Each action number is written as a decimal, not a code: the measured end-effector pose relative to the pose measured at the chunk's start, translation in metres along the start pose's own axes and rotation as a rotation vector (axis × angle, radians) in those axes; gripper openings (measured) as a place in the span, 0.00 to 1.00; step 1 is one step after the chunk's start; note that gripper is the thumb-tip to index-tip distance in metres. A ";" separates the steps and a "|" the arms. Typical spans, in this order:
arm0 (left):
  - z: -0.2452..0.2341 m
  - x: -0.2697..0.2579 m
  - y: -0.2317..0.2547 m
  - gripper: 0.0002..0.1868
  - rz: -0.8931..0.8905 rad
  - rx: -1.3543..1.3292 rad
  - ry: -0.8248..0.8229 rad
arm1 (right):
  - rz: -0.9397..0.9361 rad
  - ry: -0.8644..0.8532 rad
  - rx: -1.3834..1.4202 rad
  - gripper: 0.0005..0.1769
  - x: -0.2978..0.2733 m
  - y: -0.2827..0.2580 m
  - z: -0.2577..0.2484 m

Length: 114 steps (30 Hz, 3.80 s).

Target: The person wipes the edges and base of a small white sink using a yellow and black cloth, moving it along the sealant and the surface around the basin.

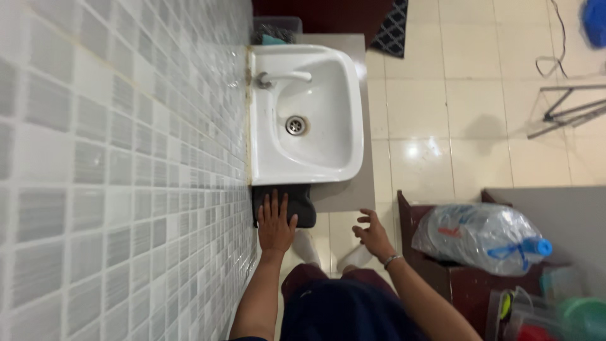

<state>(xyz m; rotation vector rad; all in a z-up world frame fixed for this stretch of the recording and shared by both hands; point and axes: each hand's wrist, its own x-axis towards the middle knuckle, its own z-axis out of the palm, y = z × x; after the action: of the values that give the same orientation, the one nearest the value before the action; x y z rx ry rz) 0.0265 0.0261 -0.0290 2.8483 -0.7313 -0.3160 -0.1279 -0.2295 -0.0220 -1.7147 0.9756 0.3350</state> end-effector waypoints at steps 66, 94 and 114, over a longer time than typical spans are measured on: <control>-0.017 0.603 0.305 0.57 -1.309 -1.264 0.104 | -0.145 -0.138 -0.345 0.33 0.330 -0.131 -0.365; -0.023 0.534 0.309 0.43 -0.863 -0.728 0.238 | -1.177 -1.060 -0.962 0.11 0.553 -0.449 -0.181; 0.011 0.419 0.605 0.09 -1.547 -0.502 1.247 | -1.709 -1.643 -1.099 0.16 0.481 -0.415 -0.326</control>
<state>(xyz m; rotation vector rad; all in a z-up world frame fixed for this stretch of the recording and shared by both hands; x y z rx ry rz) 0.1084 -0.7026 0.0318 1.8318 1.4832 0.8790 0.4025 -0.6993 0.0654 -1.6361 -2.0650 0.8458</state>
